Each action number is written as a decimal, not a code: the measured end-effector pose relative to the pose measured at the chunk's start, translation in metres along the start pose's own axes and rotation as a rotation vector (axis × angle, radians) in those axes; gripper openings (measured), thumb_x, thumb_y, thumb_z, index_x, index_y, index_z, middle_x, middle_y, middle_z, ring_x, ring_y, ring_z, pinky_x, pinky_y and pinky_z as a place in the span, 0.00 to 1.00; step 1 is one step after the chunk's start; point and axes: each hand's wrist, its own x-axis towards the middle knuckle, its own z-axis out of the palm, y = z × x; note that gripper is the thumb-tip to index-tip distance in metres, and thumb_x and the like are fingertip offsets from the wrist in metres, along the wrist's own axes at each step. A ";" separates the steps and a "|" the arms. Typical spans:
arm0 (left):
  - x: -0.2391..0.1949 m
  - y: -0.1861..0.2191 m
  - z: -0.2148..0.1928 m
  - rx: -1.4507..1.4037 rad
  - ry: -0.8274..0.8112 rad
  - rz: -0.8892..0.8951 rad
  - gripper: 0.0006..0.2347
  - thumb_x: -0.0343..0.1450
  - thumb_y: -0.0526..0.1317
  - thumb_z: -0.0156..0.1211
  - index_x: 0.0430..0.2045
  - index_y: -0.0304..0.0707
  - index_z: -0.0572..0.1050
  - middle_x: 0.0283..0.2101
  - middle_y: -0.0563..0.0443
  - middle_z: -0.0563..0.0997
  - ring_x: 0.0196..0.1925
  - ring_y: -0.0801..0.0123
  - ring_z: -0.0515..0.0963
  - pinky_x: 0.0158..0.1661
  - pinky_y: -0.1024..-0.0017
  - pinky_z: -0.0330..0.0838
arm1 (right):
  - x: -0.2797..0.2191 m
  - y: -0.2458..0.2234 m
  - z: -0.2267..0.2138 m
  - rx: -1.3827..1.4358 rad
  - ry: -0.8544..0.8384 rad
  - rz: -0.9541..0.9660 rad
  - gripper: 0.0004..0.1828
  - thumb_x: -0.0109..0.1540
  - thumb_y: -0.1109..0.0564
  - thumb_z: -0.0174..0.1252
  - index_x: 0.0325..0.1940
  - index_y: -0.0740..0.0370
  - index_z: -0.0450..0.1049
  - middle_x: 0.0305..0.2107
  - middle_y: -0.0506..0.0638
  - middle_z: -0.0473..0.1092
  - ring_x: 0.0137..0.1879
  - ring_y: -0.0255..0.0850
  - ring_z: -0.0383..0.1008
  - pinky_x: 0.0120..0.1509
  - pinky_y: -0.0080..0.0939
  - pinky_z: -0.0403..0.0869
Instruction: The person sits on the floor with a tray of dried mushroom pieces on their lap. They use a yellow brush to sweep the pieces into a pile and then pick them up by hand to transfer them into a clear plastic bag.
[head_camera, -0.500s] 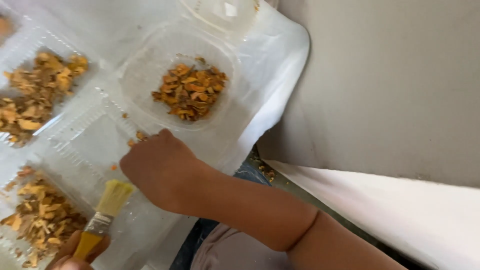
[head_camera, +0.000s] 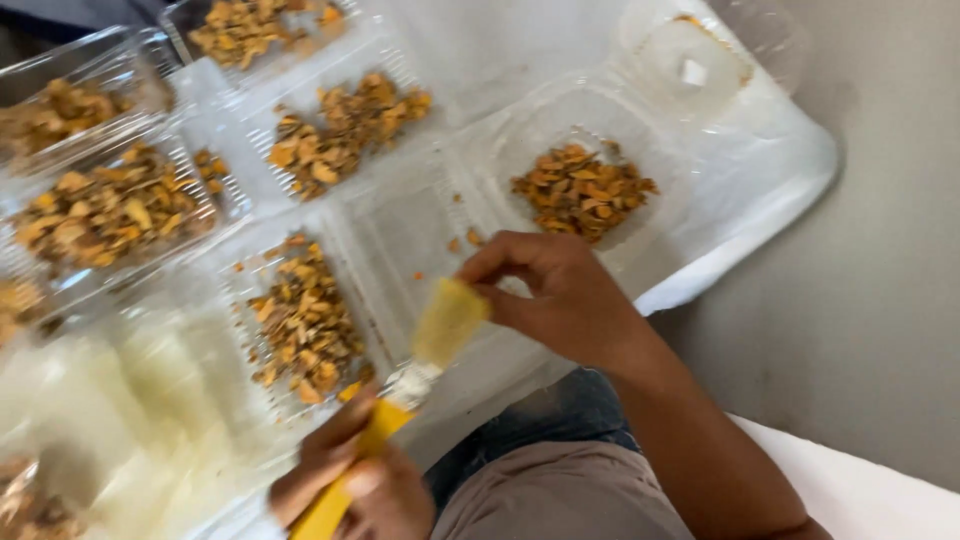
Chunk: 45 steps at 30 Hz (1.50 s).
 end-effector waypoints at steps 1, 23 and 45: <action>0.002 0.003 0.004 -0.139 -0.054 -0.065 0.10 0.80 0.44 0.48 0.41 0.35 0.62 0.39 0.34 0.77 0.42 0.55 0.85 0.46 0.72 0.81 | -0.004 0.013 0.000 0.183 0.021 0.034 0.07 0.63 0.57 0.65 0.44 0.59 0.81 0.37 0.46 0.80 0.43 0.32 0.80 0.47 0.33 0.79; 0.001 -0.017 0.007 -0.581 -0.127 -0.013 0.09 0.80 0.38 0.58 0.53 0.42 0.76 0.57 0.41 0.81 0.55 0.65 0.86 0.51 0.75 0.87 | -0.009 0.017 -0.004 0.248 0.220 0.104 0.07 0.62 0.58 0.66 0.43 0.61 0.79 0.35 0.49 0.79 0.39 0.30 0.76 0.41 0.29 0.75; 0.016 -0.023 -0.022 -0.095 -0.287 -0.169 0.06 0.77 0.36 0.53 0.42 0.31 0.67 0.50 0.26 0.80 0.54 0.47 0.84 0.55 0.60 0.82 | 0.027 0.008 -0.029 -1.355 -0.198 -0.482 0.28 0.49 0.59 0.60 0.54 0.55 0.79 0.58 0.59 0.74 0.80 0.57 0.55 0.84 0.58 0.49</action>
